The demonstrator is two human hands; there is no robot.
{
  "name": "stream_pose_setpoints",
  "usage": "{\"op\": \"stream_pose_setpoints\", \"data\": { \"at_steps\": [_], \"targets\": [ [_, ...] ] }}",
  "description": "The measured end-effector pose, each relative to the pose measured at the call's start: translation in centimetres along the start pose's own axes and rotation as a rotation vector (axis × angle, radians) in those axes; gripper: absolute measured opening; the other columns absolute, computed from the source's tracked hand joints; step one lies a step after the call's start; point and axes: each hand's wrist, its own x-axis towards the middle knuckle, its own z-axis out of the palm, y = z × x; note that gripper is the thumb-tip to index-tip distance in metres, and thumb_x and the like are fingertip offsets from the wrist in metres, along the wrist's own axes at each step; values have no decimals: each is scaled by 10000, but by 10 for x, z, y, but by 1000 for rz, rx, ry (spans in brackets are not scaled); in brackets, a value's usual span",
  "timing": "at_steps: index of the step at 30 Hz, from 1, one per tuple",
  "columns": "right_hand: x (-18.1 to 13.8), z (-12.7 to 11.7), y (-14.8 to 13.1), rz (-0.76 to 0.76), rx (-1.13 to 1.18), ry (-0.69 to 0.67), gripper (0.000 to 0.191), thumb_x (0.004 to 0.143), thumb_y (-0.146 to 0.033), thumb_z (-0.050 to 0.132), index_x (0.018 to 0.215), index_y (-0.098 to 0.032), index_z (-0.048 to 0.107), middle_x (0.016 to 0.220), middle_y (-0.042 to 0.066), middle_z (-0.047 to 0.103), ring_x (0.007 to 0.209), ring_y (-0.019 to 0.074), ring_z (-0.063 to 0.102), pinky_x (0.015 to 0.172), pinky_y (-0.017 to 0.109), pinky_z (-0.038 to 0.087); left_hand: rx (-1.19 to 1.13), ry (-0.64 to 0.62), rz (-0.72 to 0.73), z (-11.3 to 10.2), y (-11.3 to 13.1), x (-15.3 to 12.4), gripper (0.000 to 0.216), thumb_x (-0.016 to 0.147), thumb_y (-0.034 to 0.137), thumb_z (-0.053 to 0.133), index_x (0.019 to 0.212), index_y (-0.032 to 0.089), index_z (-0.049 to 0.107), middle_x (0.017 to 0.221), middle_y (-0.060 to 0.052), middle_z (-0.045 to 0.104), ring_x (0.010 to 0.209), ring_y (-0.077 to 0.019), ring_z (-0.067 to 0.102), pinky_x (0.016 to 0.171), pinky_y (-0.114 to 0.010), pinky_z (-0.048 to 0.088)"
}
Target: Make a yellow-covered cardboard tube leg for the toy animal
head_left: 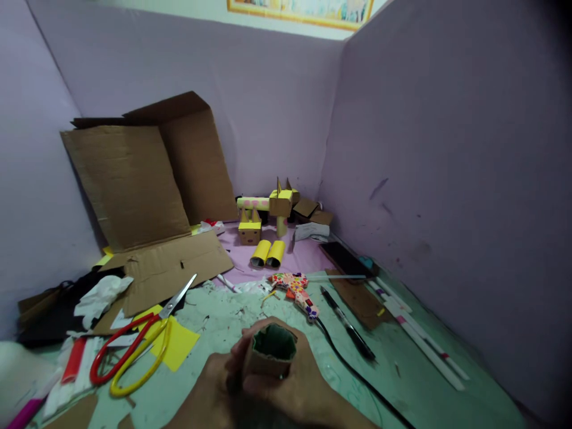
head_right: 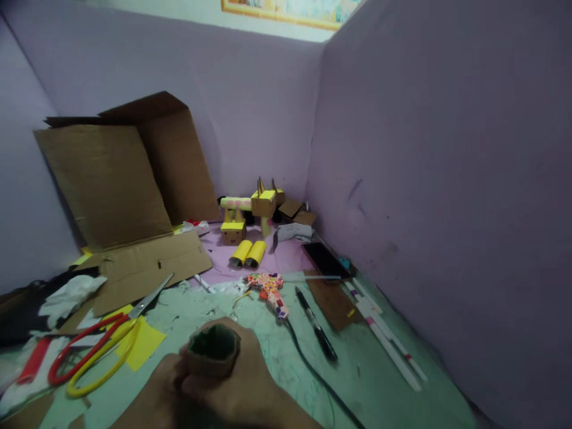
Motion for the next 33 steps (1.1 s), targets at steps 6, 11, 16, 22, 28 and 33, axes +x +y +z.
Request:
{"op": "stream_pose_setpoints", "data": {
  "at_steps": [6,11,16,22,28,33],
  "targets": [
    [5,0,1,14,21,85,298,524,-210,737,756,-218,549,606,-39,569,548,139,521,516,264,413,-76,47,49,5,7,1,204,679,393,628,746,204,666,754,-19,663,698,-234,577,639,-309,490],
    [12,3,-13,137,-102,150,346,467,-305,815,695,-189,582,651,-10,589,610,153,512,551,268,390,-73,483,141,-18,8,-14,613,656,640,628,1166,303,595,1181,-61,627,1003,-318,568,882,-406,446],
    [13,19,-19,105,-213,-10,424,514,-199,809,873,-193,584,706,-40,569,611,125,474,542,241,376,64,612,187,-32,37,-23,420,604,566,732,961,346,711,1082,-39,638,1072,-331,534,905,-405,447],
    [19,25,-15,78,-135,-234,551,551,-175,817,1049,-257,596,946,-4,649,841,201,602,727,305,486,-90,485,235,-40,37,-24,261,676,373,728,931,319,724,953,-34,654,908,-256,595,752,-333,503],
    [23,19,-16,106,64,-491,643,525,-479,818,1098,-266,620,963,14,619,892,232,591,839,356,447,-202,325,266,-44,29,-31,293,742,357,662,1029,301,680,996,-34,603,830,-205,590,649,-284,484],
    [22,5,-16,146,-9,-471,558,629,-680,650,907,-197,660,772,23,585,676,176,535,635,285,423,-194,294,249,-45,30,-34,364,767,358,629,1128,315,623,1185,-45,561,926,-225,564,721,-308,478]
  ]
}}
